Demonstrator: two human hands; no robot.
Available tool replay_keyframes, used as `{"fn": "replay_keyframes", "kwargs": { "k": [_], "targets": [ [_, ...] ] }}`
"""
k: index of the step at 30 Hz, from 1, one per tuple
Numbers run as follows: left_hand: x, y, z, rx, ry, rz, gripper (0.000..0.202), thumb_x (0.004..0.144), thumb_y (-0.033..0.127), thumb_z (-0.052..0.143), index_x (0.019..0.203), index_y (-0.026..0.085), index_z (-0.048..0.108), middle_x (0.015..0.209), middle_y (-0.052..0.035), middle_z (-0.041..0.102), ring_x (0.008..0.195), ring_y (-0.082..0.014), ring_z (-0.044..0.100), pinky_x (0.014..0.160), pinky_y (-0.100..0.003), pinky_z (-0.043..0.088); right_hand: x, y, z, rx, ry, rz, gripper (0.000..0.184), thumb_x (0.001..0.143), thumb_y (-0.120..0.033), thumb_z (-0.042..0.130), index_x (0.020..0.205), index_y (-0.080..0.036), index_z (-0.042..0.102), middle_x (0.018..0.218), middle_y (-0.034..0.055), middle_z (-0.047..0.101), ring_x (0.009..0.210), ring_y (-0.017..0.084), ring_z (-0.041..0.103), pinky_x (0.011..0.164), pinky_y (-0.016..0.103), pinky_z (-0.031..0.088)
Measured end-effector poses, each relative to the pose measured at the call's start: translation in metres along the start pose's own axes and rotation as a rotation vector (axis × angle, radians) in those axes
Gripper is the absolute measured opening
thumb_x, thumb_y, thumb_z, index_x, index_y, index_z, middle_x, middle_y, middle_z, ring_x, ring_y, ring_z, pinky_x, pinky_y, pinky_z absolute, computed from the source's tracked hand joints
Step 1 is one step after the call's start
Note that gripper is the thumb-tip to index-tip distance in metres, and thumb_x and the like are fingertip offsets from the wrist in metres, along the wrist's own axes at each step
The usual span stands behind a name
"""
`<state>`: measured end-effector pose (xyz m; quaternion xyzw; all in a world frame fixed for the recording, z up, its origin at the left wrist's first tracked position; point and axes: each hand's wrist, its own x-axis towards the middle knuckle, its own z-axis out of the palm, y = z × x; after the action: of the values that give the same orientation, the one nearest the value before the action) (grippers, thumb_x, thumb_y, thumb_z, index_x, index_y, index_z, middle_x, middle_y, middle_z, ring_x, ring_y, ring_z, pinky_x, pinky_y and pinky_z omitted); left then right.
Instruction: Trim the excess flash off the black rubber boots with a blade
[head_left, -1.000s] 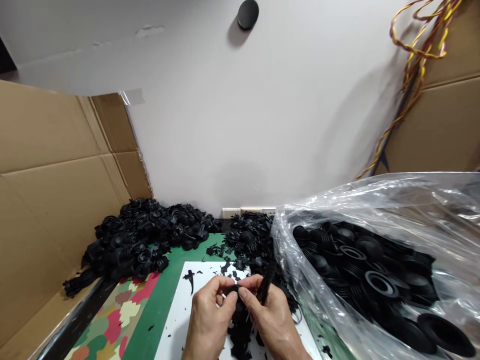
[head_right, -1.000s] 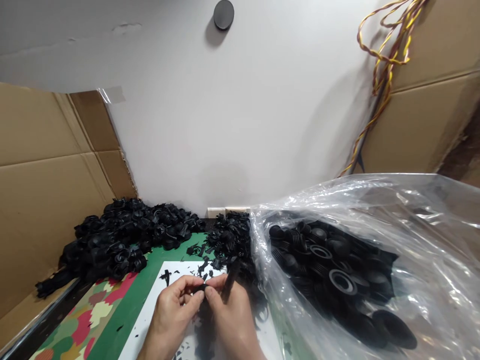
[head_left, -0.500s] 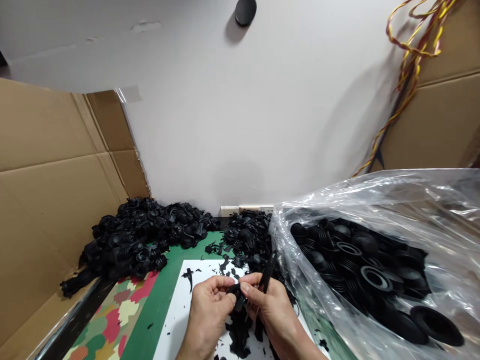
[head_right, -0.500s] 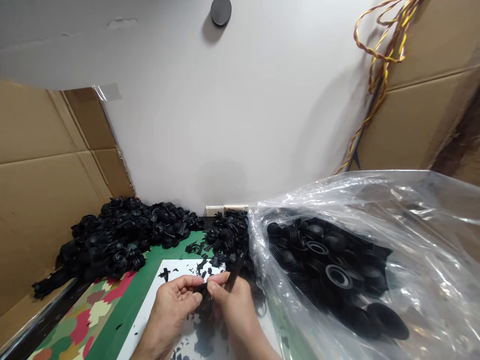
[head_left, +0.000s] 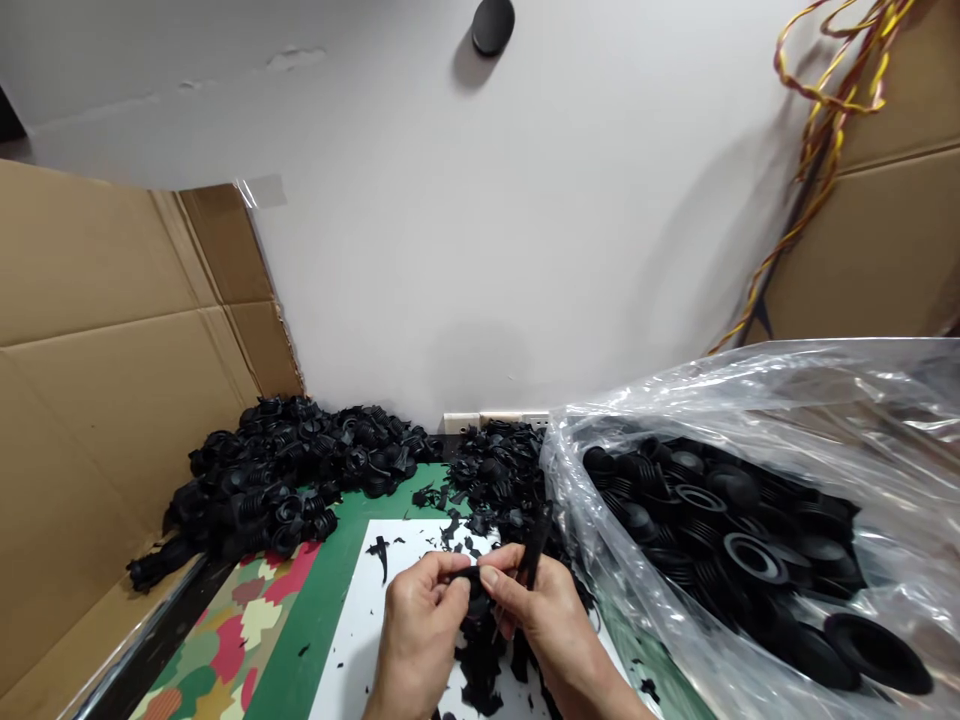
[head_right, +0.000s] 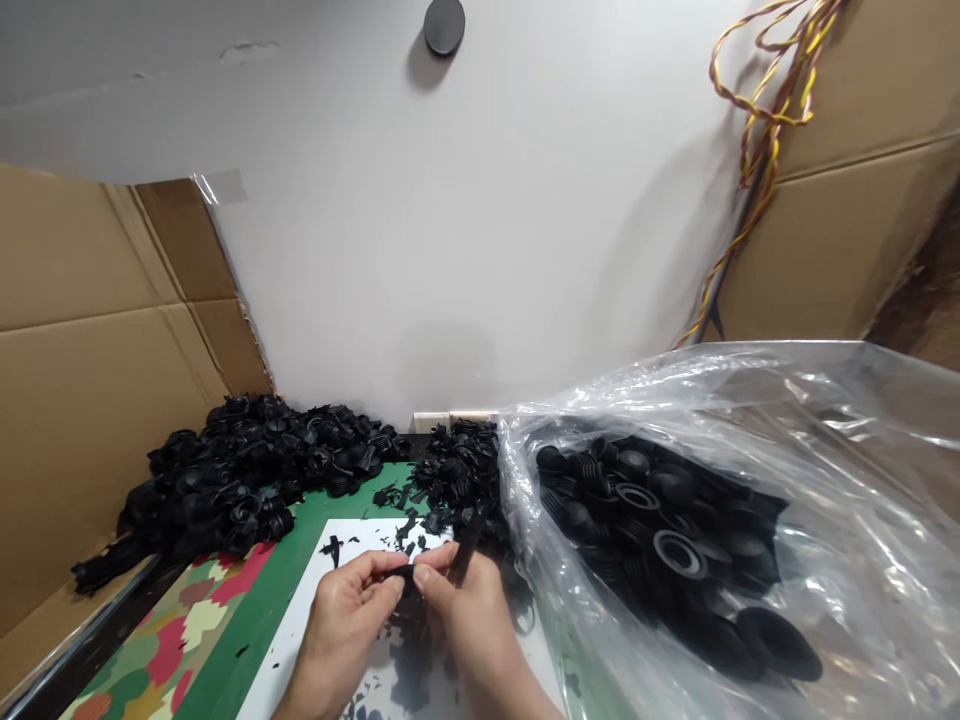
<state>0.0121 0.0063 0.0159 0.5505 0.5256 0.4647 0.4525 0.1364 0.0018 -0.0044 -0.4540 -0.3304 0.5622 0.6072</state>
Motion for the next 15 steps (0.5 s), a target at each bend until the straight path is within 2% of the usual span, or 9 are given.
{"fn": "replay_keyframes", "kwargs": {
  "k": [3,9,11,15],
  "targets": [
    [0.003,0.0,-0.002,0.024,-0.066,0.004,0.017,0.063,0.023,0.065,0.075,0.013,0.072,0.065,-0.0049,0.07,0.053,-0.0157,0.057,0.051,-0.025,0.043,0.001,0.002,0.0,0.026,0.018,0.028,0.035,0.05,-0.041,0.081,0.061,-0.012,0.064,0.044,-0.0044,0.05,0.039,0.008,0.04,0.039,0.022,0.03],
    [-0.001,0.003,0.001,0.241,-0.014,0.076,0.012,0.067,0.016,0.059,0.07,0.016,0.07,0.061,-0.0022,0.067,0.057,-0.0168,0.057,0.052,-0.025,0.042,0.003,0.008,-0.003,-0.046,0.018,-0.006,0.032,0.051,-0.041,0.08,0.059,-0.013,0.065,0.042,-0.0035,0.051,0.037,0.009,0.04,0.038,0.022,0.029],
    [-0.001,0.003,0.001,0.175,-0.015,0.044,0.012,0.066,0.017,0.061,0.072,0.016,0.071,0.063,-0.0025,0.068,0.058,-0.0172,0.059,0.054,-0.025,0.043,0.004,0.006,-0.003,-0.041,0.017,0.009,0.033,0.051,-0.041,0.08,0.06,-0.012,0.065,0.042,-0.0032,0.051,0.037,0.009,0.041,0.038,0.022,0.03],
    [0.004,0.001,-0.005,-0.12,-0.124,-0.061,0.023,0.063,0.026,0.072,0.081,0.013,0.075,0.067,-0.0048,0.072,0.058,-0.0157,0.06,0.053,-0.024,0.044,0.003,-0.002,-0.004,-0.031,0.024,0.012,0.036,0.05,-0.042,0.08,0.061,-0.011,0.065,0.044,-0.0035,0.051,0.039,0.009,0.041,0.039,0.022,0.03]
  ]
}}
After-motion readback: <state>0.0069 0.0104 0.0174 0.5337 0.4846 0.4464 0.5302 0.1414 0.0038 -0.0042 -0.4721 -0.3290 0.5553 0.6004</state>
